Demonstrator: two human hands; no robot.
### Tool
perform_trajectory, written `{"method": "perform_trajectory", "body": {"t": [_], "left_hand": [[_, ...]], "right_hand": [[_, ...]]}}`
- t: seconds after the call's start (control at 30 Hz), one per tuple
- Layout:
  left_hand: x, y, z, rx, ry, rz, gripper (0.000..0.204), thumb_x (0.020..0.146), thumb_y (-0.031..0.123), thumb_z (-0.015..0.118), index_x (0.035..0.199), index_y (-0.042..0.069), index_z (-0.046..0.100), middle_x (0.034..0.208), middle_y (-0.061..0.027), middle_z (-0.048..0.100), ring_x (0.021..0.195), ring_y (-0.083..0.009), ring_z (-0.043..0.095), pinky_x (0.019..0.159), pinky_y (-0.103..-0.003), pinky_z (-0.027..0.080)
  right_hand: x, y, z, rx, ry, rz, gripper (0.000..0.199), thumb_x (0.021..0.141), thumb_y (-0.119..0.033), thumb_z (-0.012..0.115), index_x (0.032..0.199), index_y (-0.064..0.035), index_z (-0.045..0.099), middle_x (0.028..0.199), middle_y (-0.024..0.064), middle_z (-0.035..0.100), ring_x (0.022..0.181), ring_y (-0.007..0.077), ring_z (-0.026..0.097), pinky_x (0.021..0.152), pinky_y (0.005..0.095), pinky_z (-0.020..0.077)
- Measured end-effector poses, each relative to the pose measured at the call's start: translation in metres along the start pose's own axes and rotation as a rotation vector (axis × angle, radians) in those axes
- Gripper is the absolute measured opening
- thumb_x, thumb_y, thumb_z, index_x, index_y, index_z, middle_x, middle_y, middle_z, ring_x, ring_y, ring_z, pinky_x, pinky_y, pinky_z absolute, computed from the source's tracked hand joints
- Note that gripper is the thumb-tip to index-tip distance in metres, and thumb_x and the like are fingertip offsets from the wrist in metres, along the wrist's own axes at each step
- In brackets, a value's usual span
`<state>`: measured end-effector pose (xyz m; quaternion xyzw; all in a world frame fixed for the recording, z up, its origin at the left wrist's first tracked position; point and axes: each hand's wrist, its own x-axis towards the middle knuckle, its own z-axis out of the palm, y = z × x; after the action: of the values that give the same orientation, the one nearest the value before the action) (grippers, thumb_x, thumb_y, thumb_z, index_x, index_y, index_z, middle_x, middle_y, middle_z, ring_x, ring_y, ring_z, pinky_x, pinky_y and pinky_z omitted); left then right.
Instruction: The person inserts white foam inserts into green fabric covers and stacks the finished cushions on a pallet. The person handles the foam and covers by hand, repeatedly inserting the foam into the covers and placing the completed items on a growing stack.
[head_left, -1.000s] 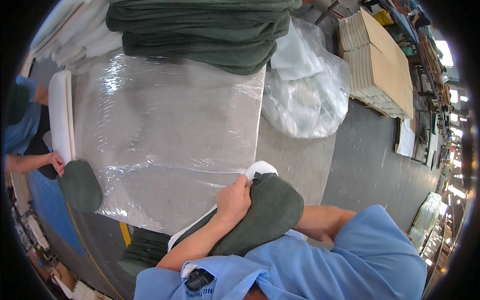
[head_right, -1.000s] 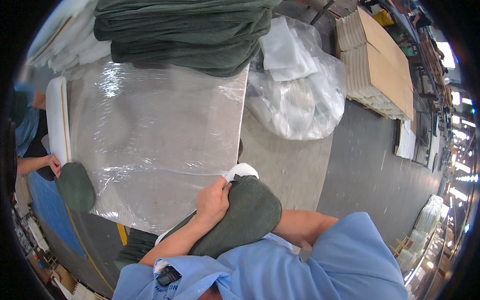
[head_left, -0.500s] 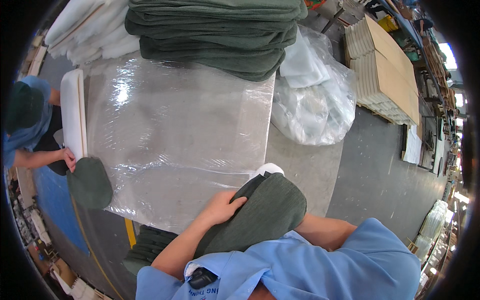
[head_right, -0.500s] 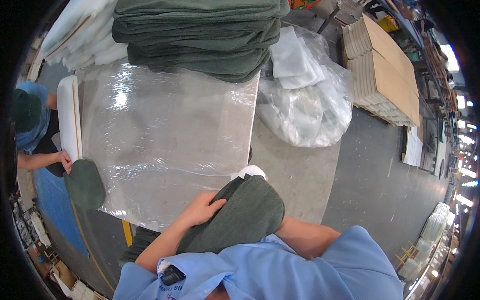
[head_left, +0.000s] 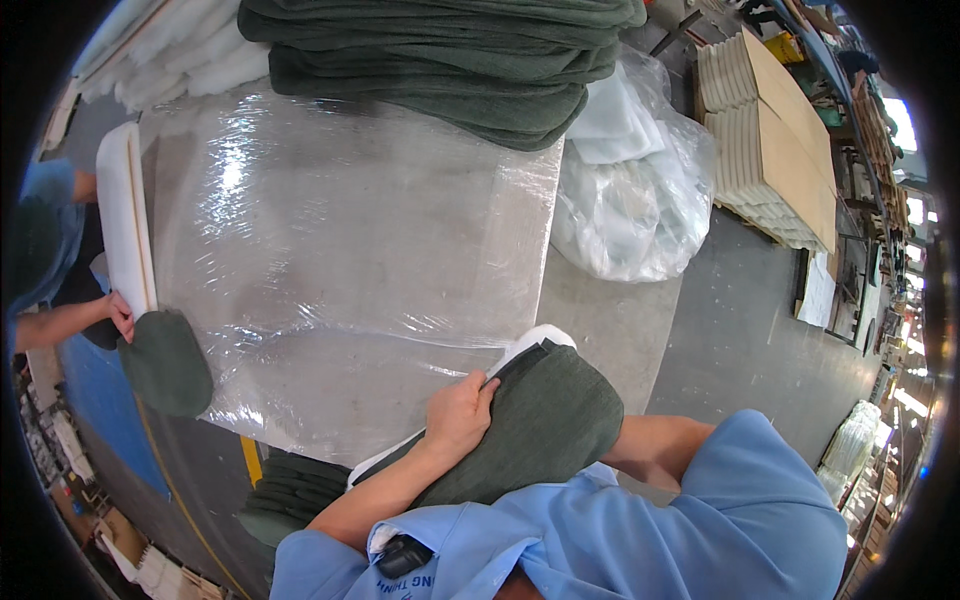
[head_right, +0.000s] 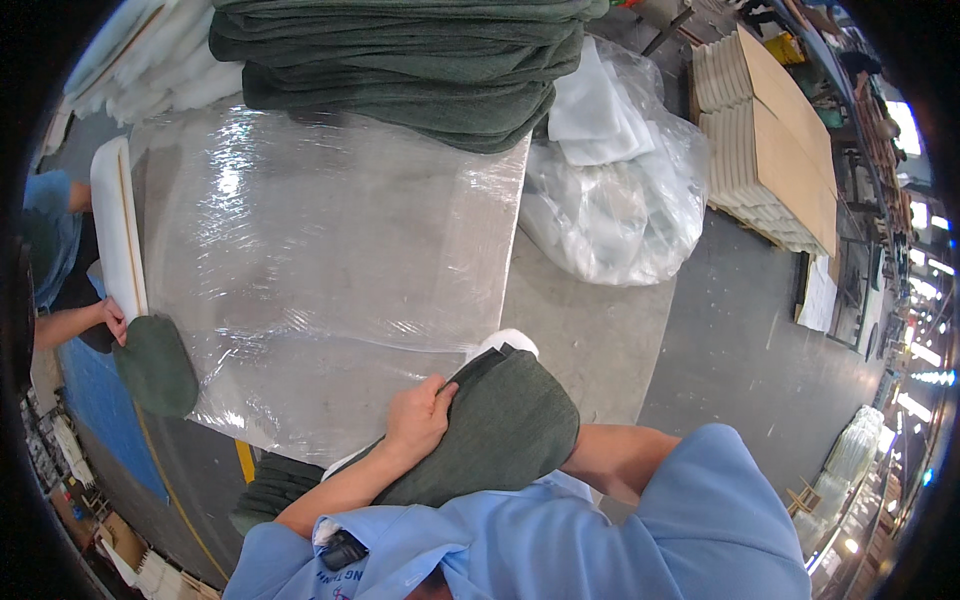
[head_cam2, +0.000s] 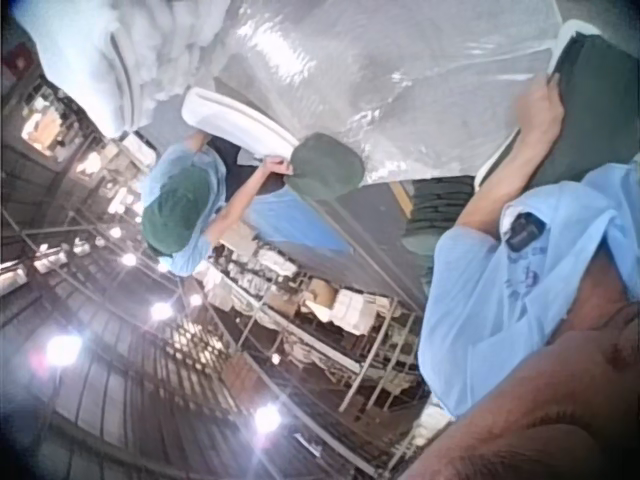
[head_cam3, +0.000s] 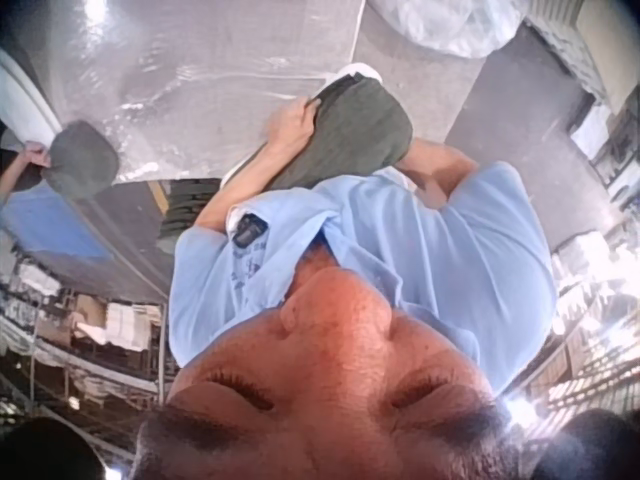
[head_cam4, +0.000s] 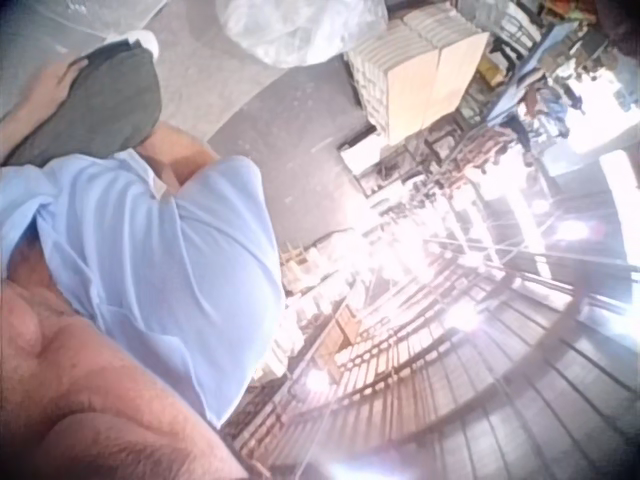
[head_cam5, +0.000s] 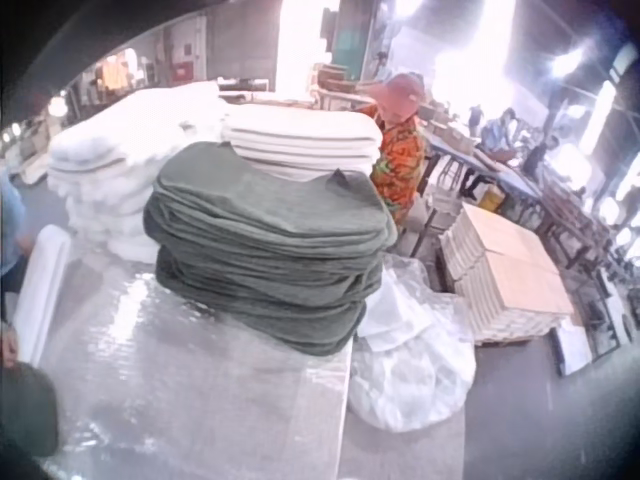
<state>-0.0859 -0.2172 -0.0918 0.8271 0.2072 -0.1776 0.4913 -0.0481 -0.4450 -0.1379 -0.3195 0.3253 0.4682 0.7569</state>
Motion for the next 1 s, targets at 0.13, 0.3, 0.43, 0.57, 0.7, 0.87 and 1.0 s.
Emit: {"method": "perform_trajectory", "body": {"t": [0.13, 0.3, 0.43, 0.57, 0.7, 0.87, 1.0], "left_hand": [[0.007, 0.003, 0.003, -0.019, 0.004, 0.009, 0.031, 0.105, 0.032, 0.063, 0.088, 0.005, 0.060, 0.071, -0.0236, 0.062, 0.069, -0.0479, 0.063, 0.059, -0.054, 0.045], [0.015, 0.011, 0.003, 0.014, -0.017, 0.035, 0.032, 0.105, 0.031, 0.063, 0.087, 0.005, 0.059, 0.071, -0.0245, 0.062, 0.069, -0.0485, 0.063, 0.060, -0.055, 0.045], [0.020, 0.016, 0.009, 0.030, -0.032, 0.057, 0.031, 0.105, 0.029, 0.062, 0.087, 0.004, 0.059, 0.072, -0.0252, 0.062, 0.071, -0.0492, 0.063, 0.061, -0.056, 0.044], [0.023, 0.017, 0.002, 0.079, -0.084, 0.069, 0.028, 0.105, 0.028, 0.062, 0.091, 0.004, 0.060, 0.076, -0.0255, 0.064, 0.076, -0.0492, 0.065, 0.064, -0.056, 0.046], [0.025, 0.024, -0.007, 0.068, -0.140, 0.122, 0.024, 0.105, 0.028, 0.061, 0.101, 0.004, 0.065, 0.084, -0.0245, 0.068, 0.082, -0.0482, 0.066, 0.068, -0.053, 0.049], [0.036, 0.051, -0.003, 0.038, -0.145, 0.209, 0.022, 0.103, 0.025, 0.064, 0.108, 0.005, 0.068, 0.095, -0.0226, 0.071, 0.090, -0.0457, 0.068, 0.072, -0.050, 0.052], [0.038, 0.051, 0.006, 0.102, -0.055, 0.369, 0.014, 0.099, 0.018, 0.068, 0.105, 0.006, 0.069, 0.096, -0.0187, 0.070, 0.089, -0.0421, 0.068, 0.074, -0.049, 0.052]], "right_hand": [[-0.005, -0.006, 0.000, 0.006, 0.014, -0.003, 0.048, 0.107, -0.042, 0.060, 0.139, -0.0058, 0.062, 0.121, 0.0072, 0.069, 0.107, 0.0214, 0.067, 0.091, 0.0392, 0.0556], [-0.007, -0.006, -0.001, 0.015, 0.032, -0.031, 0.047, 0.107, -0.042, 0.060, 0.138, -0.0055, 0.062, 0.119, 0.0067, 0.070, 0.105, 0.0209, 0.067, 0.089, 0.0388, 0.0559], [-0.004, -0.002, -0.004, 0.019, 0.039, -0.059, 0.047, 0.107, -0.041, 0.061, 0.137, -0.0053, 0.062, 0.117, 0.0063, 0.070, 0.104, 0.0206, 0.067, 0.088, 0.0385, 0.0561], [0.002, 0.002, -0.014, -0.035, 0.063, -0.102, 0.046, 0.107, -0.041, 0.062, 0.136, -0.0051, 0.063, 0.116, 0.0059, 0.071, 0.102, 0.0202, 0.067, 0.087, 0.0382, 0.0563], [0.025, -0.035, -0.030, -0.618, 0.379, -0.242, 0.046, 0.107, -0.040, 0.062, 0.136, -0.0049, 0.063, 0.114, 0.0055, 0.071, 0.101, 0.0198, 0.067, 0.085, 0.0379, 0.0565], [-0.012, -0.126, 0.051, -0.964, 0.124, -0.318, 0.024, 0.107, -0.027, 0.065, 0.114, -0.0041, 0.068, 0.095, -0.0012, 0.067, 0.084, 0.0082, 0.058, 0.072, 0.0256, 0.0490], [-0.006, -0.148, 0.054, -1.171, -0.062, -0.168, 0.021, 0.106, -0.026, 0.066, 0.108, -0.0045, 0.068, 0.093, -0.0013, 0.066, 0.084, 0.0094, 0.059, 0.074, 0.0277, 0.0510]]}}
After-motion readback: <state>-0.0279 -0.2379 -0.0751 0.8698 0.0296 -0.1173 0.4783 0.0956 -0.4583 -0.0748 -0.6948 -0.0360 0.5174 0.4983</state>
